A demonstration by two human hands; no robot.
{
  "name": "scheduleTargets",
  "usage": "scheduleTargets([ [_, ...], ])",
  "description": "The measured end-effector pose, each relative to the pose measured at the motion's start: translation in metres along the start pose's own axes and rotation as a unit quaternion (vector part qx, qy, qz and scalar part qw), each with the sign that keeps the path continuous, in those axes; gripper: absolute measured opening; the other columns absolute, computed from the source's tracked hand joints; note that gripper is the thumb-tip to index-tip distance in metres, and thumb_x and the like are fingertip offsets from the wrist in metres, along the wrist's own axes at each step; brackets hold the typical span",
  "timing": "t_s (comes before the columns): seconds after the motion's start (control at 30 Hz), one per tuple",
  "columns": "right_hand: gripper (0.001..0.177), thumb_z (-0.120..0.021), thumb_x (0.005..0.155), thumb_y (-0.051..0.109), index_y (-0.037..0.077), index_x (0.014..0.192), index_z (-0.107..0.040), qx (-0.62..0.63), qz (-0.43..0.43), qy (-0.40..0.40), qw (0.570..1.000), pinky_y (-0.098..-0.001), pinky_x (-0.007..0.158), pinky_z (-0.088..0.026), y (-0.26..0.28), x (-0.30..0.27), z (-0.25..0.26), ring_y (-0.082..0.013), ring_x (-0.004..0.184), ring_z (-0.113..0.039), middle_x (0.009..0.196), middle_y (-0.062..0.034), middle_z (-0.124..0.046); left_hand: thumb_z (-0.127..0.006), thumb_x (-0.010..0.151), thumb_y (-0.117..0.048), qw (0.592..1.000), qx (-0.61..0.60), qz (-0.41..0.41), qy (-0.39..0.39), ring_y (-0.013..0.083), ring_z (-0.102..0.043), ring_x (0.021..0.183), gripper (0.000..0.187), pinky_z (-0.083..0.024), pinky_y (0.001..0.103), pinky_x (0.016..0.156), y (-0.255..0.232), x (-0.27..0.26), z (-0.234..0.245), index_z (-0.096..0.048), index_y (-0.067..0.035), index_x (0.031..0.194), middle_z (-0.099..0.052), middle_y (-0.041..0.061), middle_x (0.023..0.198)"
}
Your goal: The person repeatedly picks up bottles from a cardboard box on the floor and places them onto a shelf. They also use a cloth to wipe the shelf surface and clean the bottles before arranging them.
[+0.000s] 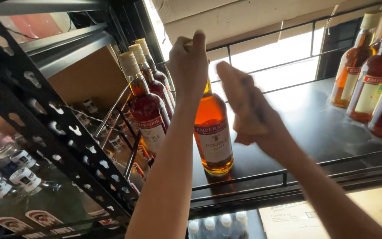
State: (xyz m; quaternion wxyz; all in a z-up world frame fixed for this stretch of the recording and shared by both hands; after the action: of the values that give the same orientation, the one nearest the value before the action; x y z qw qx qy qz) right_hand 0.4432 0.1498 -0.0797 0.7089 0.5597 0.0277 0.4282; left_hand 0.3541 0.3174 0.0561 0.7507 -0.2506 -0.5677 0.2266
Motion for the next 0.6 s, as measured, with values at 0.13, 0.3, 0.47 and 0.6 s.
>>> scheduleTargets([
  [0.13,0.033,-0.051,0.1,0.028,0.001,0.118,-0.06,0.055,0.02,0.011,0.998,-0.046,0.09,-0.057,0.014,0.005,-0.062,-0.0275,0.1,-0.072,0.106,-0.0172,-0.073,-0.053,0.093,-0.037,0.989,-0.146,-0.002,0.017,0.013,-0.057,0.051,0.036,-0.049,0.03,0.053,0.023,0.011,-0.007,-0.061,-0.007,0.075,-0.062,0.004,0.058],
  [0.3,0.037,-0.041,0.102,0.028,0.003,0.112,-0.067,0.11,0.052,0.005,0.993,-0.0463,0.092,-0.057,0.026,0.061,-0.075,-0.0275,0.098,-0.072,0.104,-0.0154,-0.075,-0.052,0.094,-0.03,0.962,-0.263,0.002,0.069,0.0119,-0.051,0.053,0.033,-0.044,0.032,0.052,0.02,0.013,-0.012,-0.057,-0.006,0.071,-0.056,0.003,0.06],
  [0.47,0.049,-0.031,0.1,0.041,0.002,0.121,-0.054,0.319,-0.086,0.2,0.922,-0.0431,0.079,-0.061,0.035,0.073,-0.059,-0.0179,0.093,-0.069,0.099,-0.0066,-0.068,-0.051,0.096,-0.027,0.939,-0.331,0.04,0.089,0.0113,-0.049,0.05,0.029,-0.043,0.03,0.047,0.004,-0.001,-0.005,-0.051,-0.009,0.073,-0.049,0.002,0.059],
  [0.6,0.06,-0.025,0.11,0.051,0.002,0.13,-0.053,0.232,-0.148,0.204,0.939,-0.0612,0.062,-0.042,0.038,0.034,-0.047,-0.0422,0.086,-0.053,0.105,-0.0198,-0.062,-0.05,0.095,-0.025,0.93,-0.346,0.066,0.107,0.0111,-0.052,0.047,0.023,-0.046,0.03,0.043,0.004,-0.002,-0.005,-0.051,-0.01,0.078,-0.051,0.001,0.06],
])
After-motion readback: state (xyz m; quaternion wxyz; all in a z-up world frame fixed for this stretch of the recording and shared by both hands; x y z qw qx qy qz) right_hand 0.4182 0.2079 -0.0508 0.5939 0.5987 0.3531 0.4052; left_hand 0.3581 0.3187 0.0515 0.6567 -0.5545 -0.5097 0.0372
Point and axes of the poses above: each hand's wrist, its own x-axis towards the middle knuckle, its own z-axis out of the back of the hand, y = z × x, the point moved 2 cm from there along x, towards the middle knuckle
